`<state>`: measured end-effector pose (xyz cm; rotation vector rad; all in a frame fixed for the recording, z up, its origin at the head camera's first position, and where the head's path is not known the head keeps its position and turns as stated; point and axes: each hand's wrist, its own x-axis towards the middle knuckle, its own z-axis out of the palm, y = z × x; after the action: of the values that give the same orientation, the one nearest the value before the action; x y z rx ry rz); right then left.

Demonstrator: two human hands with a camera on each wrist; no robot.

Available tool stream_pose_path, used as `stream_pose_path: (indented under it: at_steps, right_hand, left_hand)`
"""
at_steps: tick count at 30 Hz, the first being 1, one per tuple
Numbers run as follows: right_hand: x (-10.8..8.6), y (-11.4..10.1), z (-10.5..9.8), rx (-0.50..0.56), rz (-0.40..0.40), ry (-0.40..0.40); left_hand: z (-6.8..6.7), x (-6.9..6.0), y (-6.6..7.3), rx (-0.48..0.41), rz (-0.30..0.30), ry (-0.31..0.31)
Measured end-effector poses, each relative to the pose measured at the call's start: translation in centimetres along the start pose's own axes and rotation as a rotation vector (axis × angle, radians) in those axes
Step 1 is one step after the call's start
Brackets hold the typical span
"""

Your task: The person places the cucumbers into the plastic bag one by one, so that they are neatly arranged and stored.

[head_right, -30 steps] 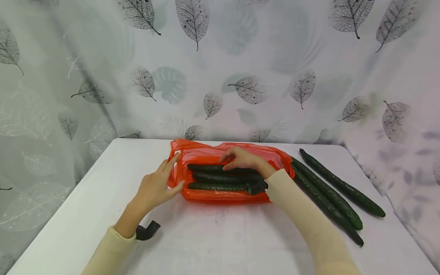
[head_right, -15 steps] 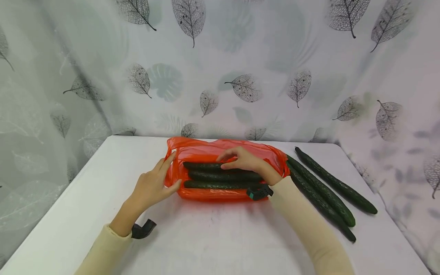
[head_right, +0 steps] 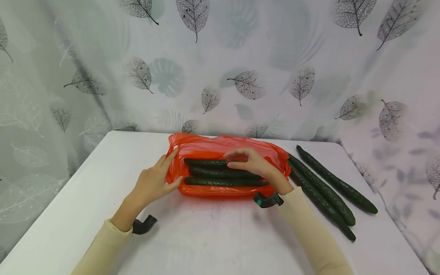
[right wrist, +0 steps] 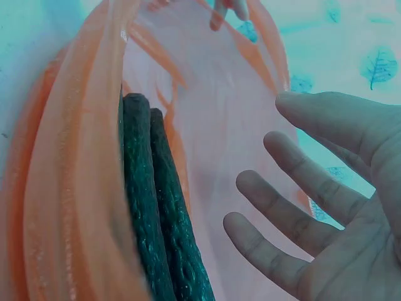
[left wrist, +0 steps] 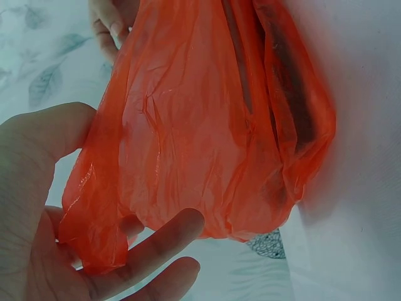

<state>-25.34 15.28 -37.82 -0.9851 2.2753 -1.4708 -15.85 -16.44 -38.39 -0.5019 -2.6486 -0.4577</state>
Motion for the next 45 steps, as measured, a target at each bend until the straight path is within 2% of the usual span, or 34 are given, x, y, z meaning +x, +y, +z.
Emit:
stream_pose_path:
  at_steps: [11, 21, 28, 31, 41, 45]
  right_hand:
    - [-3.2, -0.1, 0.1, 0.067, 0.049, 0.084]
    - [-4.7, -0.3, -0.5, 0.138, -0.091, 0.107]
    - [-6.3, 0.1, -1.0, 0.075, 0.015, 0.17]
    - [-6.9, 0.4, -1.3, 0.067, 0.031, 0.187]
    - [-9.3, 1.2, -2.1, 0.083, 0.019, 0.23]
    - [-10.4, 1.4, -2.5, 0.138, -0.021, 0.298]
  left_hand:
    - [-0.1, -0.1, 0.2, 0.005, -0.009, -0.023]
    - [-0.3, 0.2, 0.2, 0.006, -0.009, -0.028]
    - [-0.1, 0.1, 0.2, -0.002, 0.002, -0.033]
    - [0.2, 0.1, 0.2, -0.003, 0.009, -0.03]
    - [0.4, -0.1, 0.1, 0.006, 0.04, -0.012]
    - [0.4, -0.1, 0.2, -0.003, 0.03, -0.033]
